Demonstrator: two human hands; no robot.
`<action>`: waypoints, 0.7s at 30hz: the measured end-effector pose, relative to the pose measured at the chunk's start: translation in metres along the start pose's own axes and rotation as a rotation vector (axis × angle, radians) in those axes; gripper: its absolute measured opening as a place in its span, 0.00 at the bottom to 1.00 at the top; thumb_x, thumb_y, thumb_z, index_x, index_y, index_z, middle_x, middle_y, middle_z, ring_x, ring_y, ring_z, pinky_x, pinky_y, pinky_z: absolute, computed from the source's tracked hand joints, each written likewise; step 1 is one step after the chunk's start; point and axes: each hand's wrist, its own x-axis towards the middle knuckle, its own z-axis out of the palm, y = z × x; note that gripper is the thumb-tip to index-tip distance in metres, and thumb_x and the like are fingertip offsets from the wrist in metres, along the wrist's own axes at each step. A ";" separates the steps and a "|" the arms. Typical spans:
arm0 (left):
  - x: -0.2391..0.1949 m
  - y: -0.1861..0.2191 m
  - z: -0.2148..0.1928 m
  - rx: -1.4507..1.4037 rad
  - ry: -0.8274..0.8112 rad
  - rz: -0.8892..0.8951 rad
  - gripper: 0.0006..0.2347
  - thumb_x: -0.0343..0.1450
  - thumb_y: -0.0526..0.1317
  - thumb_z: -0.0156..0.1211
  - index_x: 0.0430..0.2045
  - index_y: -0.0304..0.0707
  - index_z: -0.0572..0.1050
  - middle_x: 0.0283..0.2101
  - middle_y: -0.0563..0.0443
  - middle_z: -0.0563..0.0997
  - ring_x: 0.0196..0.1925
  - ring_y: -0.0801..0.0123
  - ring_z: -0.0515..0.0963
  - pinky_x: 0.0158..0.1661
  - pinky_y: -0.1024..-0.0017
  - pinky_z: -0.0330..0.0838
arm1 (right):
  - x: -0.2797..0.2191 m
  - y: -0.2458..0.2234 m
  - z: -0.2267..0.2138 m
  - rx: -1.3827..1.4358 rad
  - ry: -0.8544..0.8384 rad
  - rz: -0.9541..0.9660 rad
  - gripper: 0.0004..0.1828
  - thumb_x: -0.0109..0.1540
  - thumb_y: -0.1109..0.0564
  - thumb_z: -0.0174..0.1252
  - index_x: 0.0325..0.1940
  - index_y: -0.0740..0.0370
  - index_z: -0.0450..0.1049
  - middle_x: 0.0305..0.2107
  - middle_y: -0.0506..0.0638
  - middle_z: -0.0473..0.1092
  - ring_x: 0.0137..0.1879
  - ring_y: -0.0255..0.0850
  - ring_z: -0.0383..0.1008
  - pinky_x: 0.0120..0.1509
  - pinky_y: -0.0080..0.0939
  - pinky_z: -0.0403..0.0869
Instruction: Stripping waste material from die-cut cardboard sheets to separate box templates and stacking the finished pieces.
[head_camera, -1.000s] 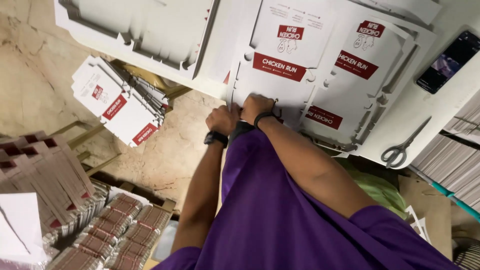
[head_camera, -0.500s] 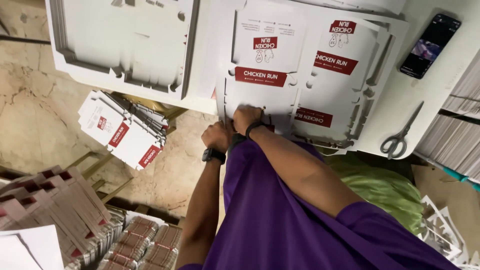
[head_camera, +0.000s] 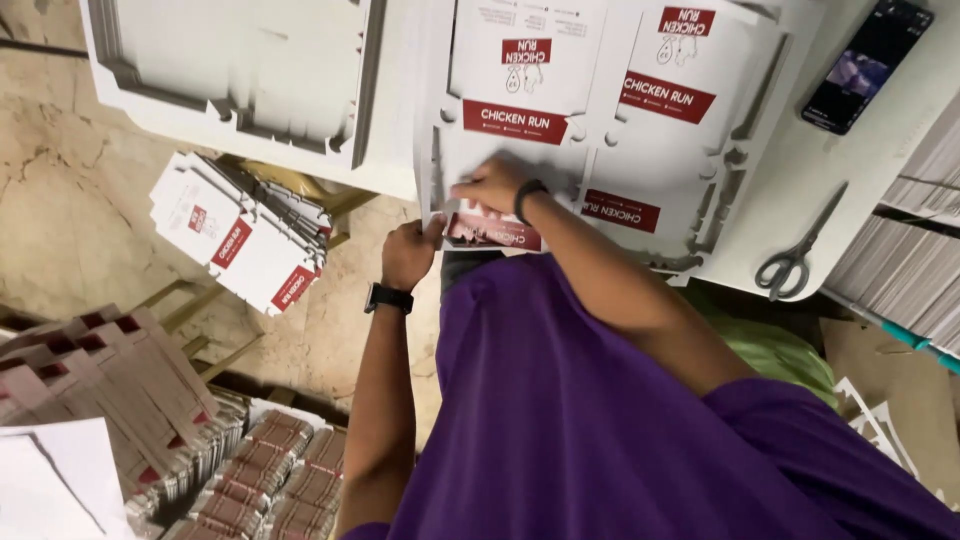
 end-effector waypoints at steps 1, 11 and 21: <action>0.004 -0.002 -0.001 0.002 0.001 0.010 0.26 0.72 0.64 0.50 0.22 0.39 0.81 0.25 0.41 0.83 0.43 0.38 0.83 0.45 0.46 0.74 | -0.008 0.010 -0.009 0.001 0.010 -0.003 0.22 0.59 0.38 0.63 0.24 0.57 0.81 0.13 0.49 0.73 0.17 0.35 0.73 0.21 0.30 0.71; 0.022 -0.008 -0.022 0.195 -0.194 -0.066 0.29 0.72 0.68 0.46 0.34 0.40 0.79 0.27 0.49 0.85 0.46 0.47 0.84 0.49 0.49 0.74 | -0.099 0.107 0.014 0.462 -0.086 0.298 0.27 0.64 0.37 0.60 0.36 0.67 0.79 0.26 0.58 0.76 0.30 0.44 0.77 0.33 0.41 0.77; 0.025 0.010 -0.051 0.528 -0.312 0.142 0.26 0.72 0.66 0.51 0.25 0.40 0.77 0.26 0.41 0.82 0.42 0.42 0.84 0.43 0.48 0.76 | -0.013 0.129 0.163 1.094 0.312 0.410 0.35 0.57 0.27 0.69 0.47 0.59 0.78 0.27 0.53 0.78 0.26 0.42 0.78 0.23 0.37 0.75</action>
